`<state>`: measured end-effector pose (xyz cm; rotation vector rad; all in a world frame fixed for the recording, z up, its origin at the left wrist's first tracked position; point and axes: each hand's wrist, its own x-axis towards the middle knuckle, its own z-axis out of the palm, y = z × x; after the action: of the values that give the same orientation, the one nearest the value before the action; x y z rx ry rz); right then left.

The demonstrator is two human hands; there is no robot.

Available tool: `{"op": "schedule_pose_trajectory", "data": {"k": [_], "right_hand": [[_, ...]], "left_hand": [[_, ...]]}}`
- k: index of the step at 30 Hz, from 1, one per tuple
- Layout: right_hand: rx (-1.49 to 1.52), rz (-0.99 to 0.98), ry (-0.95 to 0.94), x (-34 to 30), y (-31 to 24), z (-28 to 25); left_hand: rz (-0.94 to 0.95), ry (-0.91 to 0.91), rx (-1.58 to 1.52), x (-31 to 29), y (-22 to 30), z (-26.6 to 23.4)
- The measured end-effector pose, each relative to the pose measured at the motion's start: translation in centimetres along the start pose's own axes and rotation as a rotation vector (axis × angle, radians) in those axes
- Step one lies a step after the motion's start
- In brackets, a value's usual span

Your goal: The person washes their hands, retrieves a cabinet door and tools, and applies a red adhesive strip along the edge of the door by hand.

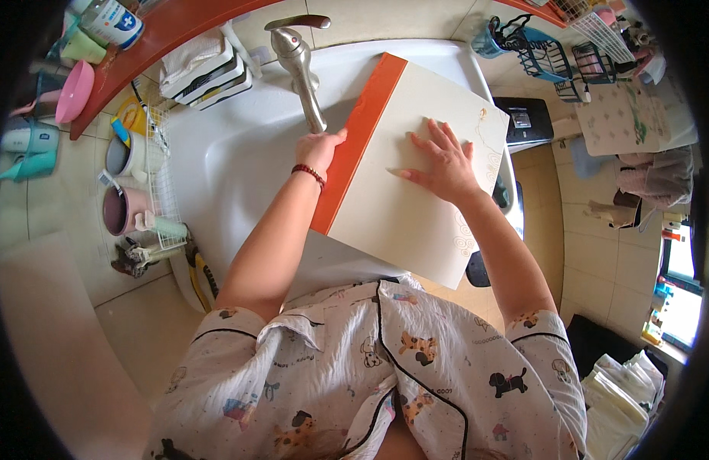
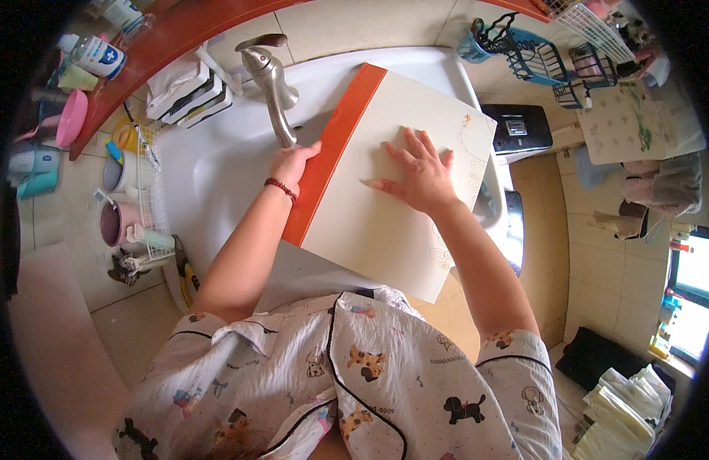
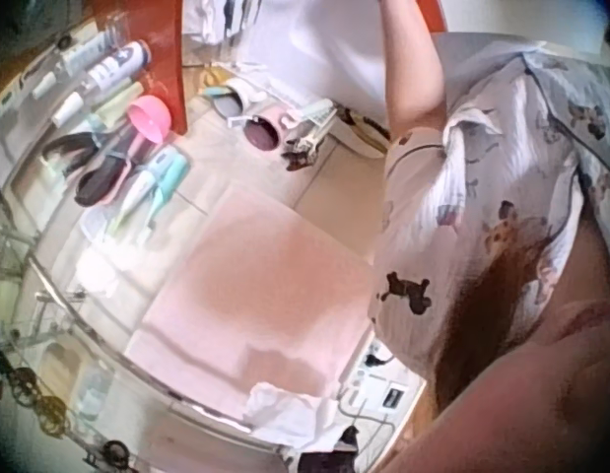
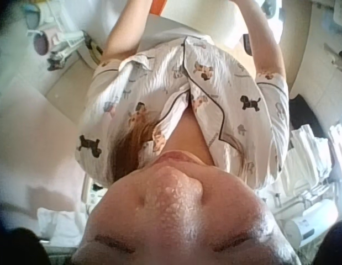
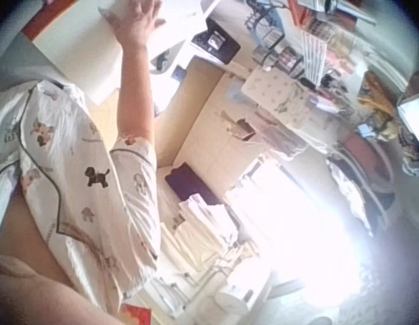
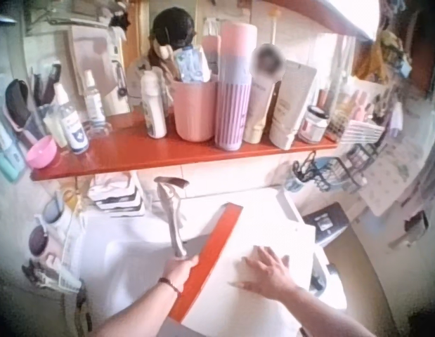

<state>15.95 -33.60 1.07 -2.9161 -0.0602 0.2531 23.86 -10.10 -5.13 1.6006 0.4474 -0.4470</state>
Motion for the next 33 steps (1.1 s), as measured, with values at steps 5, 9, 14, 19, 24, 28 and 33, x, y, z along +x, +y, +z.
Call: {"op": "schedule_pose_trajectory", "data": {"k": [5, 9, 14, 19, 24, 28, 33], "right_hand": [[0.028, 0.016, 0.017, -0.1, 0.4, 0.2], [0.006, 0.004, 0.02, -0.1, 0.1, 0.1], [0.003, 0.007, 0.008, -0.2, 0.5, 0.2], [-0.016, 0.004, -0.003, 0.1, 0.2, -0.1], [0.029, -0.002, 0.008, 0.0, 0.2, -0.1], [-0.009, 0.022, -0.014, -0.2, 0.1, -0.2], [0.012, -0.017, 0.015, 0.0, 0.2, 0.1]], "left_hand": [[0.865, 0.2, 0.733, -4.5, -2.3, 0.2], [1.171, -0.064, 1.144, -5.5, -1.7, 2.9], [0.585, -0.03, 1.155, -4.3, 2.8, 3.9], [0.047, -0.1, 0.431, -1.3, -0.2, -2.5], [0.129, -0.125, -0.607, -0.7, 0.2, -0.6], [0.401, 0.209, 0.363, -1.9, 0.2, 1.0], [-0.039, 0.014, 0.327, -0.4, 2.2, 2.6]]}}
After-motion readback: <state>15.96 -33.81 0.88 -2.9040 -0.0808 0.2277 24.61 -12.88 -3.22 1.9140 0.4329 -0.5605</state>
